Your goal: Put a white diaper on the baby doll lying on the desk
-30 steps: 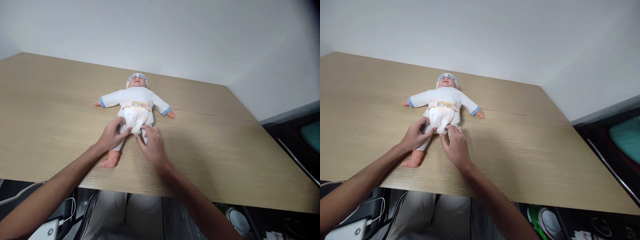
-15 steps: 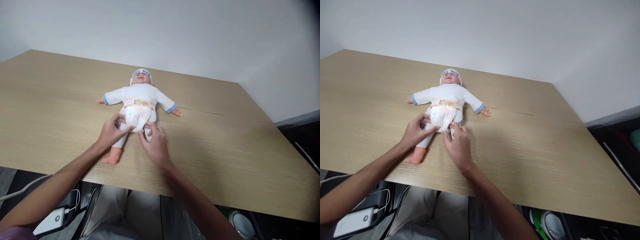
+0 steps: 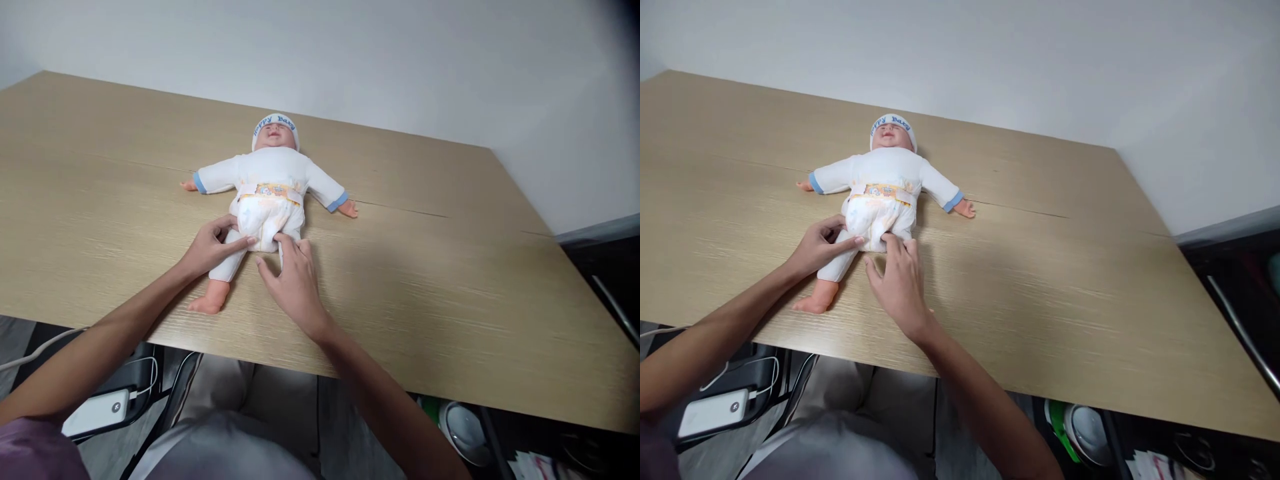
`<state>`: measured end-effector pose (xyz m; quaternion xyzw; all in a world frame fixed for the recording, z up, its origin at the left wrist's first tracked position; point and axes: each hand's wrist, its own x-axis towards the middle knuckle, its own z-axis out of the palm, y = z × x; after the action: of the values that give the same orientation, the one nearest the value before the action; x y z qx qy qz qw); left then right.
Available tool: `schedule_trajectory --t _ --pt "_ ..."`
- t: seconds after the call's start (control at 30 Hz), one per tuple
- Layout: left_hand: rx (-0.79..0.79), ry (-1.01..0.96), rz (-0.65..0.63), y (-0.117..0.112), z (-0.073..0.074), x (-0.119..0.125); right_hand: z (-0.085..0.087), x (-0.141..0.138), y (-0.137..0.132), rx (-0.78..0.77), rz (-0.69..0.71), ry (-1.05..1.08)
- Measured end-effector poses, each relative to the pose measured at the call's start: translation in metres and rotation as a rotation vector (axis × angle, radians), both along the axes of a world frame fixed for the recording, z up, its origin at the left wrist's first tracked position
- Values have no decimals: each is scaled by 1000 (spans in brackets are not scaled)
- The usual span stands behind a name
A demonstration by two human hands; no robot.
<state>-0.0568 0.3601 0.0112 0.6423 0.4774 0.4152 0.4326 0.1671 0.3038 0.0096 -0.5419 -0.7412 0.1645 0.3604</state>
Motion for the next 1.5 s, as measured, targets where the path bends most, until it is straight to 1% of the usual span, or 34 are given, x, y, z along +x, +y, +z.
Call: schedule_trajectory --t 0.13,0.27,0.33,0.43,0.57,0.73,0.87,0.93,1.0,1.07,1.17,1.23,1.3,1.37,1.43,1.5 --pt "32 83 55 -2 1 2 -3 0 7 -4 -86 113" --pt "41 89 40 -2 5 2 -3 2 12 52 -177 215" --pt "24 61 20 -1 6 1 -2 3 12 72 -215 200" --pt "-4 -8 1 1 5 0 2 6 13 57 -255 139" --pt "-18 -64 18 4 1 1 7 10 13 26 -272 72" --pt "17 -26 66 4 1 4 9 11 11 30 -243 12" --pt "64 51 53 3 3 6 7 9 15 6 -201 -5" --pt "60 44 41 4 4 6 5 10 19 -21 -188 33" --pt "16 -18 13 6 5 6 3 13 24 -71 -176 126" --pt "-74 -125 -18 9 6 6 1 16 28 -129 -140 248" --pt "-202 -270 -9 12 8 7 0 17 29 -180 -82 387" --pt "-221 -304 21 12 8 7 0 14 26 -108 -138 373" --pt "-198 -291 48 11 9 8 -1 11 23 34 -248 285" --pt "-173 -254 64 9 11 7 -2 9 21 124 -321 201" --pt "-168 -208 48 7 16 5 -3 10 19 114 -322 153" --pt "-163 -135 -8 6 25 -1 -1 16 15 84 -284 123"
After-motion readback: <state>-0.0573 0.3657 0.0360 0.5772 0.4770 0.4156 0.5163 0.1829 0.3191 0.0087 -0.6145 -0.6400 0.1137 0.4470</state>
